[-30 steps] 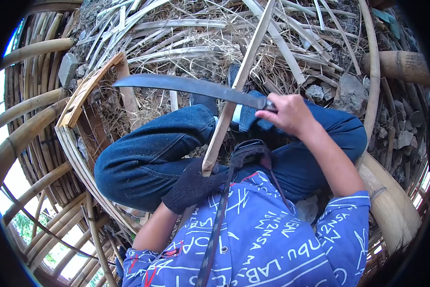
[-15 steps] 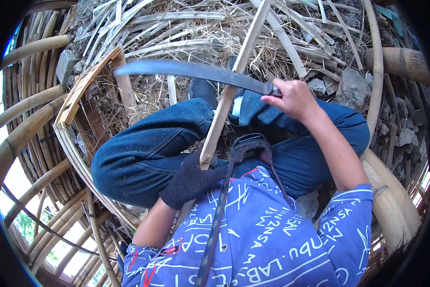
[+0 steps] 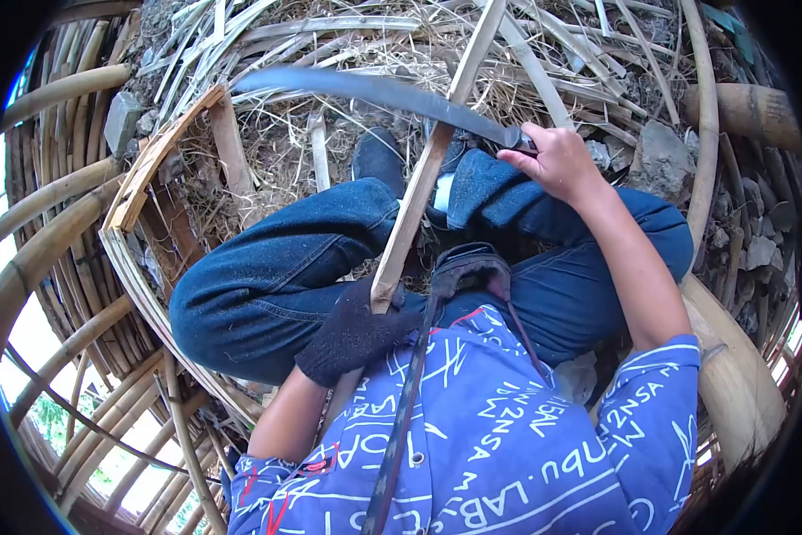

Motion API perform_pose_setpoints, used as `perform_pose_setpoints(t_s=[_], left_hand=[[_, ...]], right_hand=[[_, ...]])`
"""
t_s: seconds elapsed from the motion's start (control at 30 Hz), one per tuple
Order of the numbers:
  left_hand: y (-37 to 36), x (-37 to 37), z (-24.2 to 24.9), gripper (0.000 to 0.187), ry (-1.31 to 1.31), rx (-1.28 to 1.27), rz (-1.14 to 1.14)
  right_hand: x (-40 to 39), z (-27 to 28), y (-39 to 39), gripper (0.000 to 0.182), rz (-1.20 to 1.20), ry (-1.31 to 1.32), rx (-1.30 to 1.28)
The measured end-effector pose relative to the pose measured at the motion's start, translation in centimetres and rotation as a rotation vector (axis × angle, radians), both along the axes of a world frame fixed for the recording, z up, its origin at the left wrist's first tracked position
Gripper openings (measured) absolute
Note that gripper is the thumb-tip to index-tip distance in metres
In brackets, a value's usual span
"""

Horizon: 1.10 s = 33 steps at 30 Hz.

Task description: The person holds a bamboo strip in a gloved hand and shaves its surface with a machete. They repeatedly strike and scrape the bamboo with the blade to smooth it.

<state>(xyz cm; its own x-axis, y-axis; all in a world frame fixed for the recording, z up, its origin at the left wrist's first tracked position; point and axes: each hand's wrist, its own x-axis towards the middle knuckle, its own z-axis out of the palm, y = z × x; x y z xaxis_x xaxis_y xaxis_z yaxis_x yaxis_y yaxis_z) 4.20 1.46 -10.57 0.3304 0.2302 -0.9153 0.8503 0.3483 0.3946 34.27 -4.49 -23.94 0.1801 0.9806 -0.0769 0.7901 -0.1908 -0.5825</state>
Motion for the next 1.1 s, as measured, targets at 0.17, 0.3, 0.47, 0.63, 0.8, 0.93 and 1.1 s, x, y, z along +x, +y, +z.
perform_pose_setpoints(t_s=[0.17, 0.3, 0.47, 0.63, 0.8, 0.93, 1.1], left_hand=[[-1.1, -0.6, 0.0, 0.036, -0.071, 0.194, 0.024], [-0.2, 0.0, 0.1, 0.035, -0.006, 0.104, -0.026], [-1.1, -1.1, -1.0, 0.034, -0.038, 0.112, -0.003], [-1.2, -1.3, -0.9, 0.037, -0.018, 0.051, 0.002], [-0.9, -0.5, -0.7, 0.038, 0.036, 0.045, -0.009], [-1.7, -1.7, -1.5, 0.039, -0.037, 0.185, -0.023], [-1.2, -1.5, -1.7, 0.04, -0.066, 0.203, -0.092]], right_hand=[[-0.2, 1.2, -0.6, 0.051, 0.079, 0.079, -0.062], [1.1, 0.0, 0.1, 0.051, -0.076, 0.107, -0.075], [0.6, 0.5, -0.9, 0.055, 0.111, -0.006, -0.016], [2.0, -0.1, 0.0, 0.058, -0.215, 0.204, -0.095], [0.0, 0.0, -1.7, 0.063, 0.108, 0.015, -0.053], [2.5, -1.0, -0.2, 0.062, -0.178, 0.149, -0.107], [1.0, 1.0, -1.4, 0.059, -0.17, 0.169, -0.157]])
